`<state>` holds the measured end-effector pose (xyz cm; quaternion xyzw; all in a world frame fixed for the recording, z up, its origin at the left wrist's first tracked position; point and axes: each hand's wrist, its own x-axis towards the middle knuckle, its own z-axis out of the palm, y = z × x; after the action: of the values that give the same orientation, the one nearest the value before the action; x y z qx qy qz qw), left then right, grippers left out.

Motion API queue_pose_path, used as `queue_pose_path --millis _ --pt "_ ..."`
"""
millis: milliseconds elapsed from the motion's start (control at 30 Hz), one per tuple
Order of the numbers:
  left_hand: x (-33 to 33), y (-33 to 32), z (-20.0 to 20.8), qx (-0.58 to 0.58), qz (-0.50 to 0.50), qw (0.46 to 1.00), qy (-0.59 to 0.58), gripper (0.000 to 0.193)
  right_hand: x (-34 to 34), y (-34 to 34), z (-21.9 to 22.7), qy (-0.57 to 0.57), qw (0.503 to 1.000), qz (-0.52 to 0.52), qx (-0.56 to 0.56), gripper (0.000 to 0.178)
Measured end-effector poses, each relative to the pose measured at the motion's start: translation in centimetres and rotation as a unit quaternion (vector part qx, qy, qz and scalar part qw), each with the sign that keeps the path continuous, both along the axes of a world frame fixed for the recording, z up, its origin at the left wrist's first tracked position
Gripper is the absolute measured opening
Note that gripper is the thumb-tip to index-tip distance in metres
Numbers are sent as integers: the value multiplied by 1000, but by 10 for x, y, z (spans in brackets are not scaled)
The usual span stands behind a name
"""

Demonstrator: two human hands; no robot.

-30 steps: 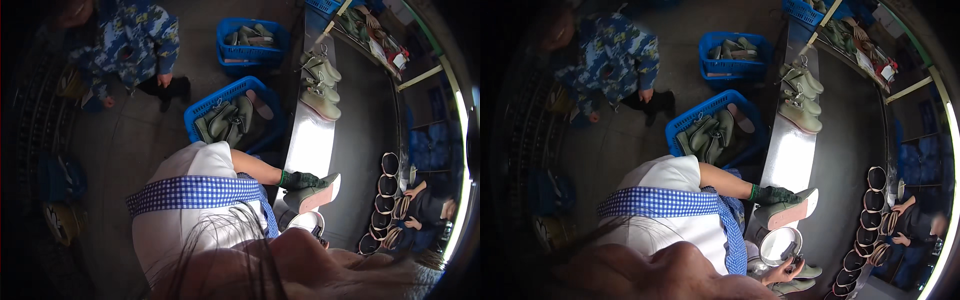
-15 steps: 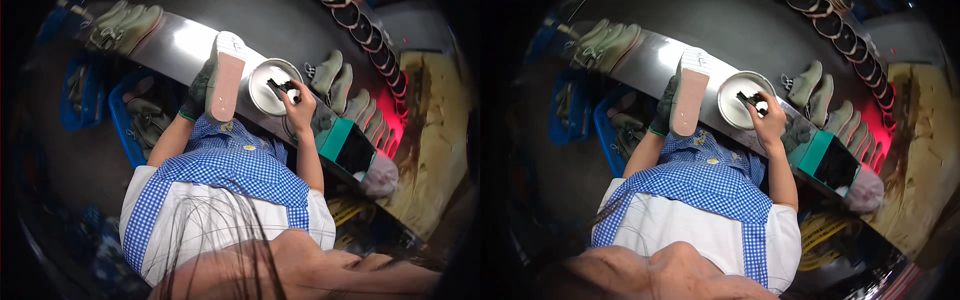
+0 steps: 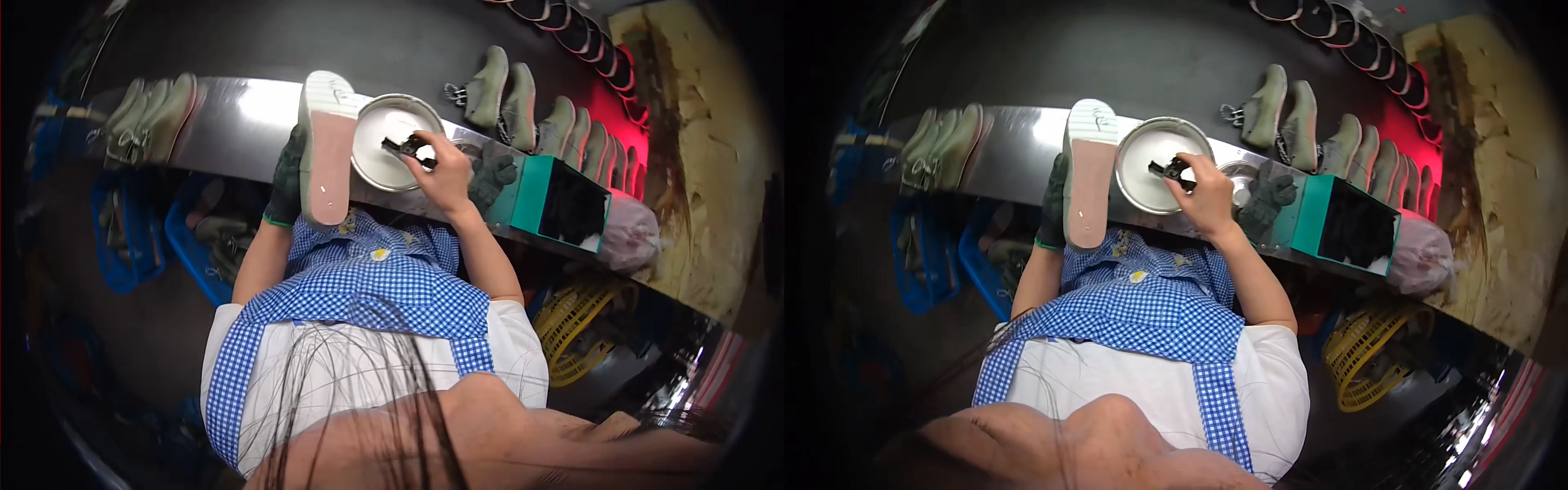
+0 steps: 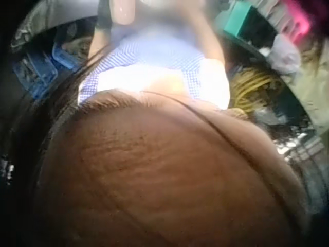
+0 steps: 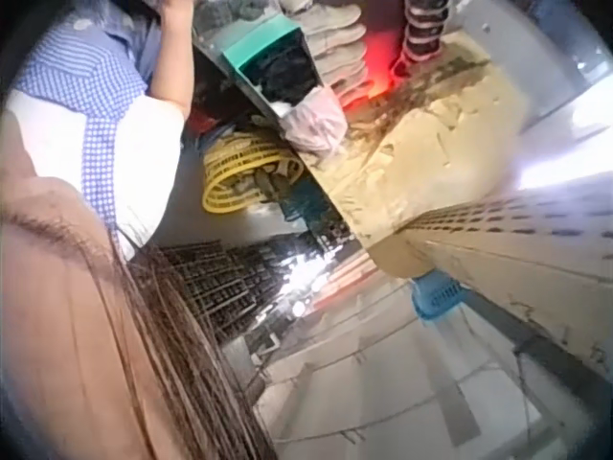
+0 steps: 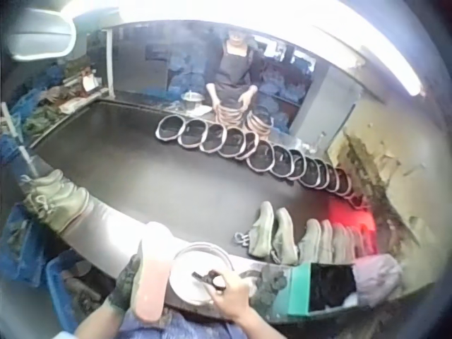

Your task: Applying adhesive or finish to the bottom of shoe soles using a manual brush at a factory workstation.

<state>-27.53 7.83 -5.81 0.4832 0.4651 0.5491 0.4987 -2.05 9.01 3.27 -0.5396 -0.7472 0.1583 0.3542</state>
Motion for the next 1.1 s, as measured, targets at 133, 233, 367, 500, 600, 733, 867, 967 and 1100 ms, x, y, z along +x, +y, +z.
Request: queue_pose_path --millis 133,233,367,500,600,733,867,967,1100 --pt "-4 3 20 -131 -103 961 -220 41 0 0 3 47 999 -17 -2 39" --pt "0 1 49 -185 -95 953 -222 41 4 5 11 39 999 -12 -1 38" --pt "9 8 60 -238 -108 939 -224 42 -3 22 34 174 983 -27 -44 36" --pt "11 10 60 -244 -171 934 -198 44 -13 46 55 281 950 67 -121 35" --pt "15 12 63 -239 -181 935 -190 45 -14 72 46 285 946 69 -136 35" --pt "15 14 66 -240 -175 935 -195 46 -8 69 34 271 957 23 -99 34" --pt "14 19 75 -243 -154 934 -211 45 -2 53 36 251 964 60 -57 33" --pt "10 32 65 -163 -209 955 -131 43 -10 61 44 270 958 81 -57 30" --pt "26 48 48 -130 -325 923 -159 43 10 101 24 406 906 -56 -103 23"
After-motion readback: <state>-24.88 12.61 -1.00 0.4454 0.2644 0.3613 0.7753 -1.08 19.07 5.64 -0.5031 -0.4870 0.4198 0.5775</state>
